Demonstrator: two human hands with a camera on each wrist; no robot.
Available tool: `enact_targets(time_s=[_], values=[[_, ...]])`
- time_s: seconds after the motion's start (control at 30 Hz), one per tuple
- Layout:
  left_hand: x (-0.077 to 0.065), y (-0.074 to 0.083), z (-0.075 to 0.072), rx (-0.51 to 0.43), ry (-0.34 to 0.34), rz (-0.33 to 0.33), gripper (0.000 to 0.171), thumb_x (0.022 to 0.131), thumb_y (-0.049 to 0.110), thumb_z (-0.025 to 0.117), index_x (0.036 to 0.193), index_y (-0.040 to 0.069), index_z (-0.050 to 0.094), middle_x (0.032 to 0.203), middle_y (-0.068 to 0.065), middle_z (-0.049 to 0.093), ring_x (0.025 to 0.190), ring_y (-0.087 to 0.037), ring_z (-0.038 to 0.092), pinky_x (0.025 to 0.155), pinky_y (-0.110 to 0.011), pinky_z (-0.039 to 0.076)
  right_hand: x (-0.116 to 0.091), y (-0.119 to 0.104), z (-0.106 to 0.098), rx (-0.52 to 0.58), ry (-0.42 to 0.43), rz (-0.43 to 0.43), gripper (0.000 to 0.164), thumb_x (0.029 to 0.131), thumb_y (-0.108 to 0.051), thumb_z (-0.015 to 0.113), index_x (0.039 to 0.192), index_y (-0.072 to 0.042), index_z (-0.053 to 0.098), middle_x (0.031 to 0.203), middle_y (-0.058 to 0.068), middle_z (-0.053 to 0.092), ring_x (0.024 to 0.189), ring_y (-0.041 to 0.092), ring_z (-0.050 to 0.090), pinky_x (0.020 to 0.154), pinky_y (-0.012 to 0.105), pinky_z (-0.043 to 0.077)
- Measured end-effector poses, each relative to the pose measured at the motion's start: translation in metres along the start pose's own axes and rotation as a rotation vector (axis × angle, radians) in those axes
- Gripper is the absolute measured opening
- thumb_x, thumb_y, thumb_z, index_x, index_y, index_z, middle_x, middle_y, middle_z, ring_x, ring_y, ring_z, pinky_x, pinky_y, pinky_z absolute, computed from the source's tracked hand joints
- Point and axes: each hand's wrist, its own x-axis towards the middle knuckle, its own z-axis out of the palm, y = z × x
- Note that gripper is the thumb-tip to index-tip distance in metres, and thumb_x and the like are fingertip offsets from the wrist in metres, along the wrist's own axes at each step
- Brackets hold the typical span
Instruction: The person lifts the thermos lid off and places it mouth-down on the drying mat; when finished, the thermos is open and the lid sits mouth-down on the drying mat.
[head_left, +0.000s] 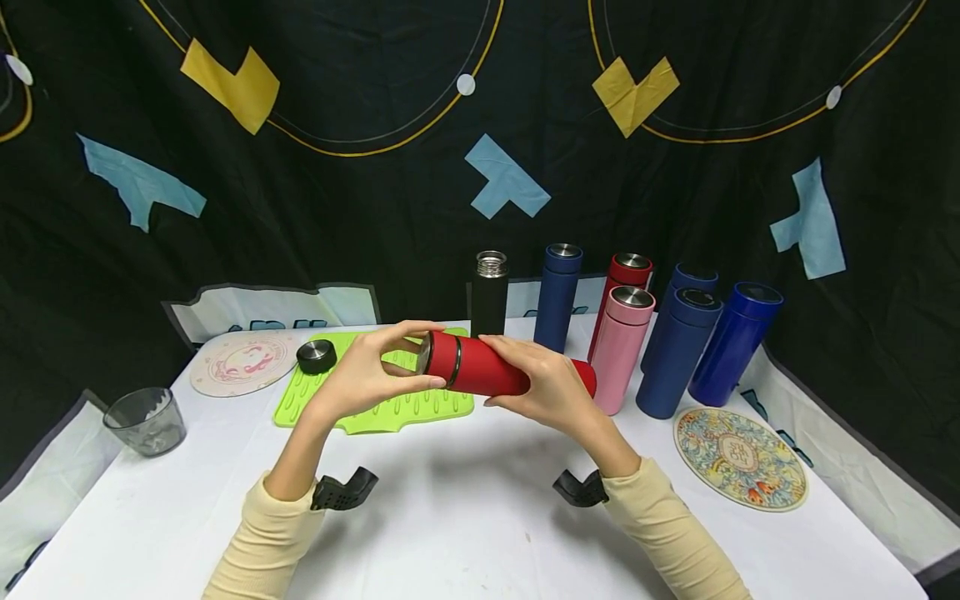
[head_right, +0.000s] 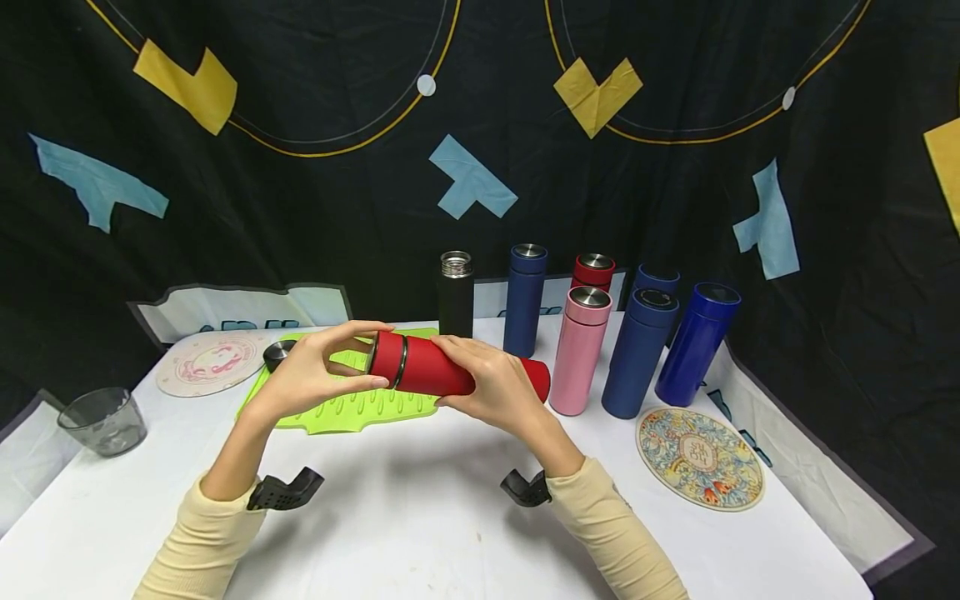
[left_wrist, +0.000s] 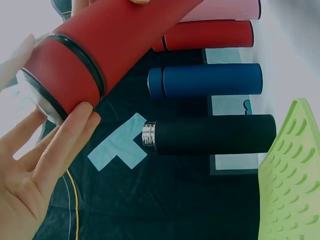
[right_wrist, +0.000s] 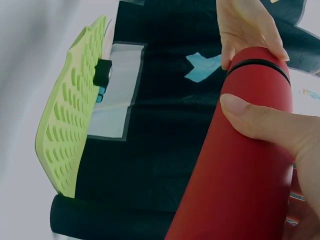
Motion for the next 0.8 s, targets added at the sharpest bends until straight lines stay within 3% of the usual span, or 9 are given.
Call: enact_targets(time_s=[0.23, 0.37, 0.57, 0.7, 0.8], values=[[0.002, -0.004, 0.0, -0.011, 0.001, -0.028, 0.059, 0.078, 0.028, 0.082, 0.131, 0.019, 0.057, 0.121, -0.004, 0.059, 0.101, -0.026, 0.061, 0.077, -0.037, 0.058, 0.001, -0.001, 0.0, -0.079, 0.034, -0.02, 0.079, 0.065, -0.021, 0.091, 0.135, -0.011, 0.057, 0.129, 0.008, 0.061, 0.113, 0.025, 0.06, 0.088, 0.042, 0.054], [0.002, -0.006, 0.001, -0.02, -0.045, 0.056, 0.066, 0.076, 0.024, 0.084, 0.135, 0.017, 0.054, 0.126, -0.002, 0.058, 0.106, -0.023, 0.058, 0.082, -0.037, 0.057, 0.0, 0.0, -0.001, -0.043, 0.008, -0.003, 0.077, 0.065, -0.022, 0.091, 0.134, -0.012, 0.058, 0.127, 0.007, 0.062, 0.113, 0.023, 0.06, 0.087, 0.039, 0.054], [0.003, -0.007, 0.001, -0.007, -0.07, 0.221, 0.071, 0.071, 0.011, 0.087, 0.134, 0.013, 0.054, 0.13, -0.002, 0.056, 0.112, -0.019, 0.054, 0.085, -0.033, 0.055, -0.001, 0.006, -0.004, 0.135, -0.032, 0.03, 0.076, 0.064, -0.02, 0.092, 0.132, -0.011, 0.059, 0.12, 0.004, 0.066, 0.104, 0.019, 0.063, 0.084, 0.034, 0.055], [0.003, -0.003, 0.002, 0.008, -0.053, 0.245, 0.071, 0.069, 0.001, 0.086, 0.132, 0.009, 0.055, 0.13, -0.005, 0.056, 0.114, -0.021, 0.053, 0.085, -0.034, 0.055, 0.0, 0.008, -0.005, 0.178, -0.032, 0.031, 0.077, 0.064, -0.02, 0.092, 0.132, -0.011, 0.059, 0.12, 0.004, 0.066, 0.103, 0.018, 0.063, 0.083, 0.032, 0.055], [0.001, 0.009, 0.002, 0.012, -0.037, 0.238, 0.068, 0.068, -0.004, 0.084, 0.13, 0.003, 0.056, 0.128, -0.01, 0.056, 0.113, -0.025, 0.055, 0.084, -0.037, 0.056, 0.0, 0.007, -0.004, 0.157, -0.021, 0.022, 0.077, 0.065, -0.02, 0.091, 0.133, -0.011, 0.058, 0.121, 0.005, 0.065, 0.105, 0.019, 0.063, 0.084, 0.033, 0.055]])
